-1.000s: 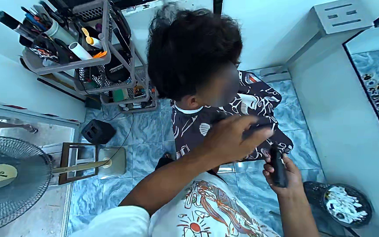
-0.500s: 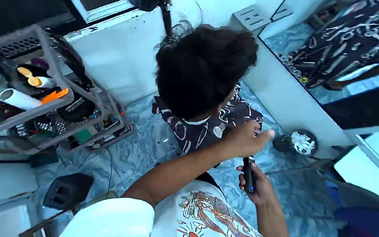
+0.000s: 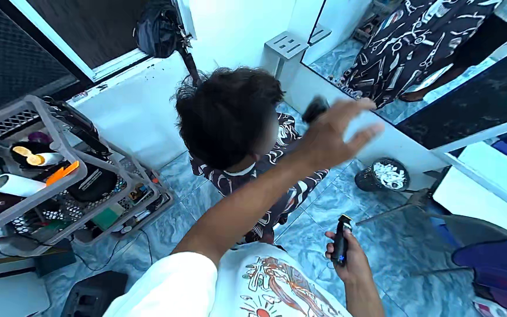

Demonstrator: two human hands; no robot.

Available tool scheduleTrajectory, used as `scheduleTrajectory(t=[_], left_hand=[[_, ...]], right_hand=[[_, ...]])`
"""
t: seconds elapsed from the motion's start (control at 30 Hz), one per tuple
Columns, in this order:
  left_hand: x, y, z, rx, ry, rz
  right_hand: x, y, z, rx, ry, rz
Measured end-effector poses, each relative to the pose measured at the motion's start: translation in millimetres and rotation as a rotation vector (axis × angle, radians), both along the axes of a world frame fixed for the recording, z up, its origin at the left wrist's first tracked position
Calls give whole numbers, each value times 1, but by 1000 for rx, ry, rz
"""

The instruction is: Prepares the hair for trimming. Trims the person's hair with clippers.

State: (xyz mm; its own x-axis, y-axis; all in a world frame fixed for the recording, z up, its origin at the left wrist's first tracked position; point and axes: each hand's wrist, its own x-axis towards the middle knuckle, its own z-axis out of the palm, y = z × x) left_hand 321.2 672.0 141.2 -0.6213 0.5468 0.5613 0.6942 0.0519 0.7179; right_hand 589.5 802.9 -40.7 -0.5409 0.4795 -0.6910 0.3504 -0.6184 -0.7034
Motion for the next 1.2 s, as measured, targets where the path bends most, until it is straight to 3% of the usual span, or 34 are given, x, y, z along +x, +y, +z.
scheduleTrajectory(t=[0.07,0.1,0.17,0.2,0.27,0.33,0.43,0.6,0.8,1.2], left_hand=[[65,-41,1,-407,-201,-318],[88,-72,3,-510,-260,-460],[110,-140,19,-446,-311,-488],[113,-173,35,-362,-312,-338],[105,-222,70,-301,-125,163],[79,-242,97,-520,130,568],[38,-237,99,-866,77,627],[13,-220,77,-904,44,560],[-10,-218,73,-905,136,554],[-29,-209,78,-934,114,542]], right_hand=[[-6,9,-6,55,-24,17],[-11,12,-7,81,-35,37],[-17,19,-8,82,-28,84],[-23,21,-7,75,-13,112],[-39,18,0,88,16,185],[-66,6,15,140,80,321],[-110,-22,49,303,350,565],[-170,-70,105,666,804,750],[-222,-84,106,679,830,784],[-246,-87,99,572,776,768]])
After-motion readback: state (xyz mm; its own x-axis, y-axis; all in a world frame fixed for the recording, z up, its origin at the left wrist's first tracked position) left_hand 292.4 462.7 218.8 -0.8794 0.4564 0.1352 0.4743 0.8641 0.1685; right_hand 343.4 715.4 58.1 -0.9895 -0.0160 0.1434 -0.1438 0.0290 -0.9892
